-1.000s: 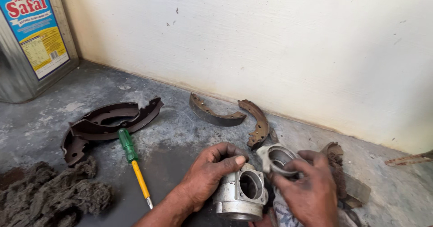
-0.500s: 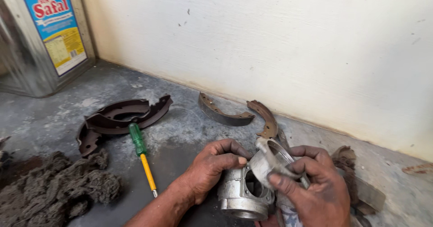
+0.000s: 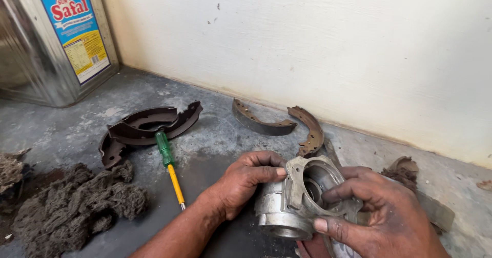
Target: The person handles a metal housing, a piston, and brake shoes by hand on a floor surface, wiping them with a cloth and using a screwdriver to probe the interior of the housing.
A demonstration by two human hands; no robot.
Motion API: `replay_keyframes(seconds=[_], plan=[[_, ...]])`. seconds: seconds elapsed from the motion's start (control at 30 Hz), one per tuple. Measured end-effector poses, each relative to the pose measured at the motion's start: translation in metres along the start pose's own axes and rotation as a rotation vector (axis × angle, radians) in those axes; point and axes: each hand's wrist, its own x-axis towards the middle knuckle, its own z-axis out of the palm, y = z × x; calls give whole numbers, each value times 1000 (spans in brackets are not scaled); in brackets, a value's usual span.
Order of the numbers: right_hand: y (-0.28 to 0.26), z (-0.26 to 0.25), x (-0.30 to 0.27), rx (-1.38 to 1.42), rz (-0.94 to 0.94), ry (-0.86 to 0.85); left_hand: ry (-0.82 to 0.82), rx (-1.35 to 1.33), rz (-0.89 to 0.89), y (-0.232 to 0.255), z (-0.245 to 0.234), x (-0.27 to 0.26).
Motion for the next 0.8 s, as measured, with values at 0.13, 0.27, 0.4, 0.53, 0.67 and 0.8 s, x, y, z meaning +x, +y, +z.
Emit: replay_keyframes(seconds=[0.13, 0.27, 0.4, 0.53, 0.67, 0.8], plan=[[-13, 4, -3, -24, 31, 6, -7, -27, 49, -6, -3, 3], [-20, 11, -2, 79, -13, 17, -37, -81, 73, -9, -5, 5], [-34, 13, 0, 26, 73, 33, -44, -60, 64, -6, -4, 4], [-45, 12, -3, -300, 216, -43, -49, -73, 60, -5, -5, -1], [-22, 5, -3, -170, 17, -66, -65, -90, 68, -6, -2, 3], [6, 6, -6, 64, -128, -71, -33, -32, 43, -4, -3, 3]])
